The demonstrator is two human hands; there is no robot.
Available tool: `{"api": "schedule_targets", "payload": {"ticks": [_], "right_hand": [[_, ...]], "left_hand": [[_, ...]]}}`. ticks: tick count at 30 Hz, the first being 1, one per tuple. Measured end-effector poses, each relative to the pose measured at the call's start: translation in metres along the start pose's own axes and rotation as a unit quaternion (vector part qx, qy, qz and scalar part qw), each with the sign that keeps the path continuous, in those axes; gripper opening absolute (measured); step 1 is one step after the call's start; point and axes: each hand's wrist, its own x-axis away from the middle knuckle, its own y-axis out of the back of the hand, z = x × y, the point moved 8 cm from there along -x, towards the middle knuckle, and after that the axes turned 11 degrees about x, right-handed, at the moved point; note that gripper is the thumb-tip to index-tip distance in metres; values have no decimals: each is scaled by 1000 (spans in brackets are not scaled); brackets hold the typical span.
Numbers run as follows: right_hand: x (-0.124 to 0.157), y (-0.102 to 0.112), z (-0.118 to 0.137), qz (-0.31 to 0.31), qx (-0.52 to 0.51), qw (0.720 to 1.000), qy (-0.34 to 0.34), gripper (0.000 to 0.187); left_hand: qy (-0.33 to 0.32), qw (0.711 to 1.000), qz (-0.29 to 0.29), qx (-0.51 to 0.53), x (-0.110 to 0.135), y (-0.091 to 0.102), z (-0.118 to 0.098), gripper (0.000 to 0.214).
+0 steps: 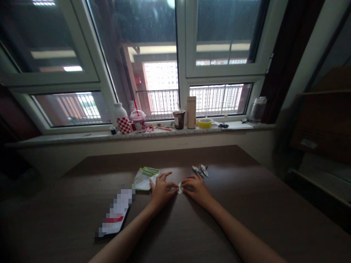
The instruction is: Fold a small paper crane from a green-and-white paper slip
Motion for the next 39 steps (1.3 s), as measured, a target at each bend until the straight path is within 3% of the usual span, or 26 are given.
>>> {"api": "schedule_targets", "payload": {"ticks": [13, 39], "right_hand": [[1, -4, -1, -10, 15, 1000, 5, 9], [-1, -7, -2, 54, -42, 997, -33, 13]], "left_hand": [[-21, 1000, -18, 4, -1, -2, 2, 7], [0, 1000, 1, -3, 0, -2, 0, 8]]}}
